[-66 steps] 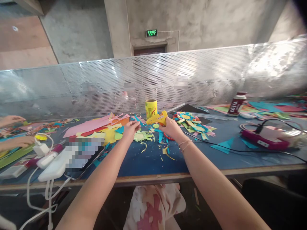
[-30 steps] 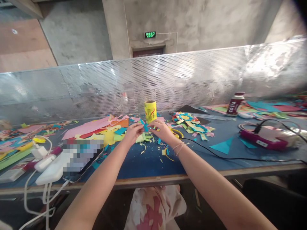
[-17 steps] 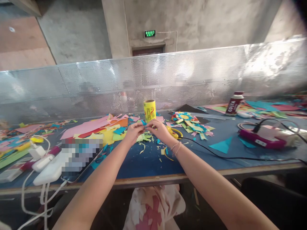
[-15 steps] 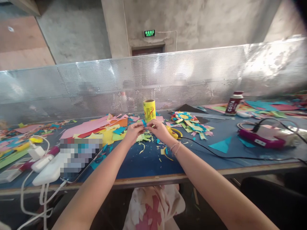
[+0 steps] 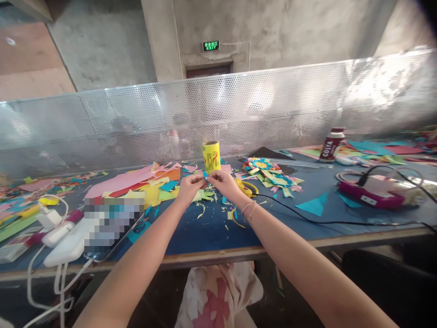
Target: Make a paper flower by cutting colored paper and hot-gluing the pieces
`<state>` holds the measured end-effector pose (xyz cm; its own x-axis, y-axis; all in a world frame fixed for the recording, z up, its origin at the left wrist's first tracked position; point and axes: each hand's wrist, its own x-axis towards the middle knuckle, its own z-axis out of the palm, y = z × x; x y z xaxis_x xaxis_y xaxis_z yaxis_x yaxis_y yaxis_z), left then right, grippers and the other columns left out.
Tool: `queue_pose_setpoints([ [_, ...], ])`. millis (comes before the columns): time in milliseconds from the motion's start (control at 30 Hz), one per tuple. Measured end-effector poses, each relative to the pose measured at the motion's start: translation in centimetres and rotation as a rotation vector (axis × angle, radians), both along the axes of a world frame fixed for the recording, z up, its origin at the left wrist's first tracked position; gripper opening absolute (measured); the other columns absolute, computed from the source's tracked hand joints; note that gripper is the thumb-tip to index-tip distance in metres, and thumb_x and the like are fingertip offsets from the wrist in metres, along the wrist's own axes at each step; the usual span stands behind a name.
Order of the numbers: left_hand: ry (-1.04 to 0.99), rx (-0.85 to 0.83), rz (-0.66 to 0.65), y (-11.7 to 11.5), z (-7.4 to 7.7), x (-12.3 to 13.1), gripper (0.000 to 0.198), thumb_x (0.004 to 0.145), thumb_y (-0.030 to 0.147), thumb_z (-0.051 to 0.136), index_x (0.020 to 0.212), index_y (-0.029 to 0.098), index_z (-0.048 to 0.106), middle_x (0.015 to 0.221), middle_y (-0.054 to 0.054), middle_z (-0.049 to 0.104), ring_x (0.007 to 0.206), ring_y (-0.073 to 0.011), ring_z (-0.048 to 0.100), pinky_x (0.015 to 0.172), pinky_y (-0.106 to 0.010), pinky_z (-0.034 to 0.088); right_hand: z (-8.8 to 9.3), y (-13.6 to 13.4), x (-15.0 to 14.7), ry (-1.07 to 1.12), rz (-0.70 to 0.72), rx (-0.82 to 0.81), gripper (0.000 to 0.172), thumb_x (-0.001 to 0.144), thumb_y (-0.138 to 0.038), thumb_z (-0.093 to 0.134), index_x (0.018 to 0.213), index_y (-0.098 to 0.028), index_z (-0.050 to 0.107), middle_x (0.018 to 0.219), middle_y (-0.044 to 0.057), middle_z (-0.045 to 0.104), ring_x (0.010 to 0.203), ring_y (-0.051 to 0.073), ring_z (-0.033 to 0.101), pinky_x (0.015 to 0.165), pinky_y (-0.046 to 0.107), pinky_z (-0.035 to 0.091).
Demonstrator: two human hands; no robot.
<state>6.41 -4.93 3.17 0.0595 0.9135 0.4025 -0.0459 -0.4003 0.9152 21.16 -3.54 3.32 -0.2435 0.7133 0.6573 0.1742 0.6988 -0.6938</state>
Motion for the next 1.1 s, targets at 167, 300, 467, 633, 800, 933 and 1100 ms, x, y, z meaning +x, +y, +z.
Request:
queue_pose_setpoints([
  [167, -0.017, -0.013, -0.001, -0.08, 0.05, 0.04, 0.024, 0.059, 0.032, 0.075, 0.075, 0.014, 0.070, 0.063, -0.002, 0.065, 0.059, -0.0124, 0.058, 0.061, -0.025, 0.048, 0.25, -0.12, 0.01, 0.009, -0.002, -0.007, 0.030, 0.075, -0.043, 0.055, 0.062, -0.018, 0.047, 0.056, -0.005, 0.042, 0.054, 0.008, 0.036, 0.053, 0.024, 0.034],
  [300, -0.017, -0.018, 0.000, -0.07, 0.05, 0.06, 0.020, 0.062, 0.029, 0.072, 0.074, 0.015, 0.070, 0.063, -0.002, 0.065, 0.058, -0.0124, 0.058, 0.062, -0.026, 0.048, 0.27, -0.15, 0.03, 0.017, 0.012, -0.016, 0.034, 0.075, -0.048, 0.055, 0.063, -0.018, 0.046, 0.057, -0.004, 0.043, 0.054, 0.008, 0.036, 0.051, 0.024, 0.033],
  [467, 0.024, 0.006, -0.001, -0.30, 0.27, 0.09, 0.016, 0.064, 0.028, 0.070, 0.072, 0.015, 0.070, 0.060, -0.001, 0.064, 0.058, -0.0119, 0.057, 0.061, -0.025, 0.047, 0.19, -0.11, 0.09, 0.006, 0.004, -0.029, 0.034, 0.076, -0.049, 0.055, 0.063, -0.019, 0.045, 0.058, -0.004, 0.044, 0.054, 0.008, 0.036, 0.051, 0.024, 0.031],
  [633, 0.078, 0.045, 0.000, -0.21, 0.16, -0.03, 0.013, 0.066, 0.027, 0.069, 0.070, 0.015, 0.070, 0.060, -0.002, 0.063, 0.058, -0.0119, 0.056, 0.062, -0.024, 0.046, 0.28, -0.13, 0.15, 0.003, 0.017, -0.044, 0.035, 0.075, -0.049, 0.056, 0.062, -0.018, 0.045, 0.058, -0.003, 0.045, 0.055, 0.009, 0.037, 0.050, 0.024, 0.031],
  [800, 0.124, 0.084, 0.002, 0.07, -0.09, -0.20, 0.012, 0.068, 0.027, 0.067, 0.067, 0.015, 0.069, 0.062, -0.002, 0.063, 0.059, -0.0121, 0.055, 0.064, -0.025, 0.045, 0.38, -0.11, 0.18, 0.022, 0.022, -0.059, 0.036, 0.073, -0.051, 0.057, 0.062, -0.019, 0.046, 0.057, -0.004, 0.043, 0.052, 0.008, 0.035, 0.048, 0.023, 0.029],
  [933, 0.138, 0.099, 0.003, -0.03, -0.04, -0.21, 0.011, 0.069, 0.026, 0.067, 0.065, 0.016, 0.068, 0.063, -0.002, 0.063, 0.061, -0.0124, 0.056, 0.065, -0.024, 0.044, 0.35, -0.08, 0.13, 0.056, 0.039, -0.089, 0.036, 0.071, -0.051, 0.059, 0.064, -0.018, 0.048, 0.057, -0.004, 0.044, 0.052, 0.007, 0.036, 0.048, 0.023, 0.030],
  [1100, 0.113, 0.078, 0.000, -0.19, 0.06, -0.11, 0.010, 0.066, 0.024, 0.069, 0.062, 0.015, 0.066, 0.062, -0.002, 0.062, 0.060, -0.0122, 0.055, 0.065, -0.024, 0.043, 0.14, 0.14, 0.03, 0.107, 0.077, -0.140, 0.037, 0.068, -0.052, 0.063, 0.071, -0.018, 0.049, 0.061, -0.003, 0.050, 0.053, 0.008, 0.042, 0.049, 0.022, 0.034],
])
